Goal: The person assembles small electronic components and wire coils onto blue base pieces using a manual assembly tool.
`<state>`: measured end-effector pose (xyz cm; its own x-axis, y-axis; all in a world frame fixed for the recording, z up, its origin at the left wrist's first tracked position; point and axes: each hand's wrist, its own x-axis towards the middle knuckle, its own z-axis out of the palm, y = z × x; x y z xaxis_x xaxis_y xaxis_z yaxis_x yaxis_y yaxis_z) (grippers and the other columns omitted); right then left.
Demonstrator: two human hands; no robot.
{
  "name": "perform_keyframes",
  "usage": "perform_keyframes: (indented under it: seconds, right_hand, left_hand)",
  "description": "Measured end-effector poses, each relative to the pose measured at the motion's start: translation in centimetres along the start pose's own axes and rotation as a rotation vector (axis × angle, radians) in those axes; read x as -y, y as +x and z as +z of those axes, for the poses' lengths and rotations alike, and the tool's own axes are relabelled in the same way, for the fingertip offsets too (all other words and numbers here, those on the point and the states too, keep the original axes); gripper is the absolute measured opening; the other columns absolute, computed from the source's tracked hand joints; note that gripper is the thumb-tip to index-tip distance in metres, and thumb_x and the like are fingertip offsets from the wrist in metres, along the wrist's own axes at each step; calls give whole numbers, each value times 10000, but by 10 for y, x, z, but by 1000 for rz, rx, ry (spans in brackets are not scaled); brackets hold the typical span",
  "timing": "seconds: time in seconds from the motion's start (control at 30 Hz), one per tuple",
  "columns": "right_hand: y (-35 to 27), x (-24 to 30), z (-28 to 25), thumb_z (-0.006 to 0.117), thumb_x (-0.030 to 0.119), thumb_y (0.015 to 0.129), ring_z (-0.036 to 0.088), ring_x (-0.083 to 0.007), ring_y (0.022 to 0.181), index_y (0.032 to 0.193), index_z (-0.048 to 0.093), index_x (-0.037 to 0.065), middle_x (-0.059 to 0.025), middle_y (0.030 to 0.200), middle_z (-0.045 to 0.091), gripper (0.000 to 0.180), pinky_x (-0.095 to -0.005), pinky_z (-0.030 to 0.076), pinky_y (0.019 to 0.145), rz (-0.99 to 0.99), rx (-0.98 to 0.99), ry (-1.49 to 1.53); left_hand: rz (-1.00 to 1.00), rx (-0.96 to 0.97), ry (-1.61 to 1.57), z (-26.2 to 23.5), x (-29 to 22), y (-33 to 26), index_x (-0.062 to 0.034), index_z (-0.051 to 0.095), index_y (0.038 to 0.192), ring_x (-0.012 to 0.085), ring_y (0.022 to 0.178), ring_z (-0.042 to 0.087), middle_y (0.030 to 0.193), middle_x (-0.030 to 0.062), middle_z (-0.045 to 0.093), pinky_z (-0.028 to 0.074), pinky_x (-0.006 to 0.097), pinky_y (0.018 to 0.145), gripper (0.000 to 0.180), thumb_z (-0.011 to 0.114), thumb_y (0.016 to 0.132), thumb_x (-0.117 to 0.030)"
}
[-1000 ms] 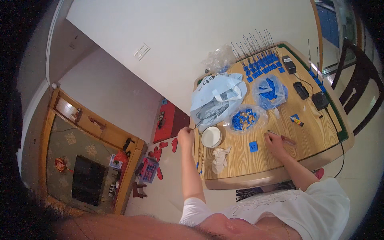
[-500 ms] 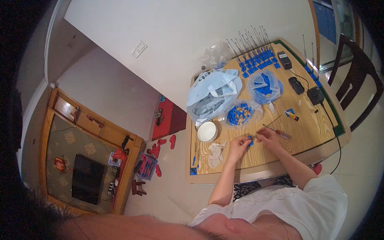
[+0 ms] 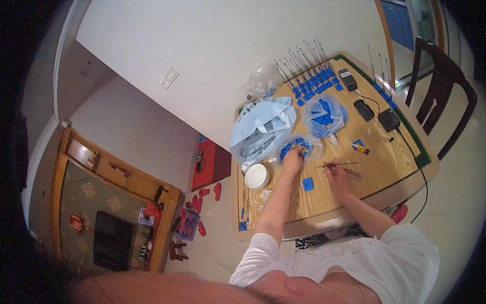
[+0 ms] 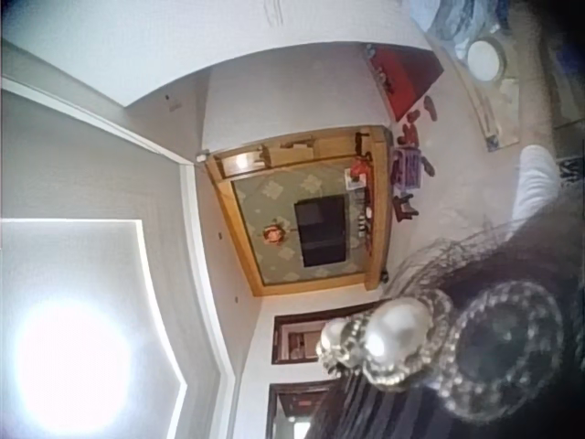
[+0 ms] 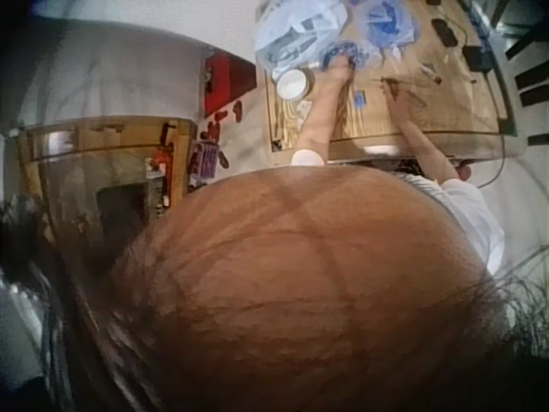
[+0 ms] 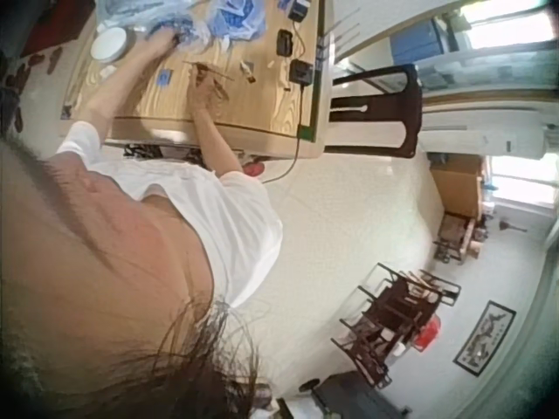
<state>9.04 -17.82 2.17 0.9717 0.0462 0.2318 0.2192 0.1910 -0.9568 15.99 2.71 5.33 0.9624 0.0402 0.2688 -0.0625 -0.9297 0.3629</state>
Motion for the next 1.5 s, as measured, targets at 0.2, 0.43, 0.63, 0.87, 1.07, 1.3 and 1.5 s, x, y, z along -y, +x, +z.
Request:
perform_keyframes:
  seconds: [0.2, 0.43, 0.63, 0.87, 1.07, 1.3, 1.5]
  right_hand:
    - [0, -11, 6, 570, 21, 865, 587, -129, 822, 1055, 521, 29, -47, 929, 580, 197, -228, 489, 674, -95, 42, -31]
    - [0, -20, 7, 562, -2, 861, 553, -119, 907, 1067, 519, 19, -56, 993, 561, 211, -230, 466, 745, -150, 102, 46]
    - [-1, -16, 7, 547, -20, 865, 557, -120, 901, 1080, 514, 32, -60, 985, 563, 224, -236, 466, 766, -119, 51, 8]
    - [-2, -16, 8, 548, -7, 873, 561, -107, 892, 1084, 516, 38, -42, 956, 570, 218, -228, 467, 741, -78, 50, 52]
    - [-2, -10, 7, 559, 20, 874, 565, -99, 875, 1089, 520, 39, -43, 962, 575, 219, -232, 474, 720, -99, 52, 2]
    - [1, -13, 1, 524, 1, 891, 616, -117, 884, 1084, 497, 33, -51, 958, 586, 198, -217, 493, 685, -83, 32, -27]
    - [0, -11, 5, 554, 19, 877, 586, -104, 837, 1062, 509, 12, -66, 941, 588, 191, -224, 495, 674, -95, 77, 27]
  left_hand:
    - [-53, -11, 28, 3, 9, -6, -38, 623, 950, 348, 827, 598, 913, 178, 612, 490, 435, 728, 217, 601, 740, -88]
    - [-164, -319, -326, -3, 11, -24, -14, 636, 832, 351, 779, 587, 821, 176, 602, 472, 413, 697, 112, 619, 742, -78]
    - [-133, -250, -160, -10, 12, -14, -28, 669, 836, 342, 768, 612, 826, 172, 633, 487, 407, 713, 109, 621, 745, -65]
    - [-106, -35, -25, -15, 29, -9, -46, 689, 852, 333, 792, 637, 841, 167, 658, 500, 393, 731, 140, 631, 725, -53]
    - [-6, 160, 91, -21, 21, -11, -65, 657, 884, 349, 868, 602, 914, 169, 618, 484, 434, 758, 163, 620, 726, -83]
    - [-68, 94, -411, -26, -9, -36, -26, 614, 925, 169, 732, 611, 794, 93, 631, 489, 284, 675, 183, 630, 744, -18]
    - [-45, 9, -686, -15, -24, -68, -22, 617, 903, 73, 653, 562, 710, 27, 609, 453, 212, 586, 149, 614, 761, 21]
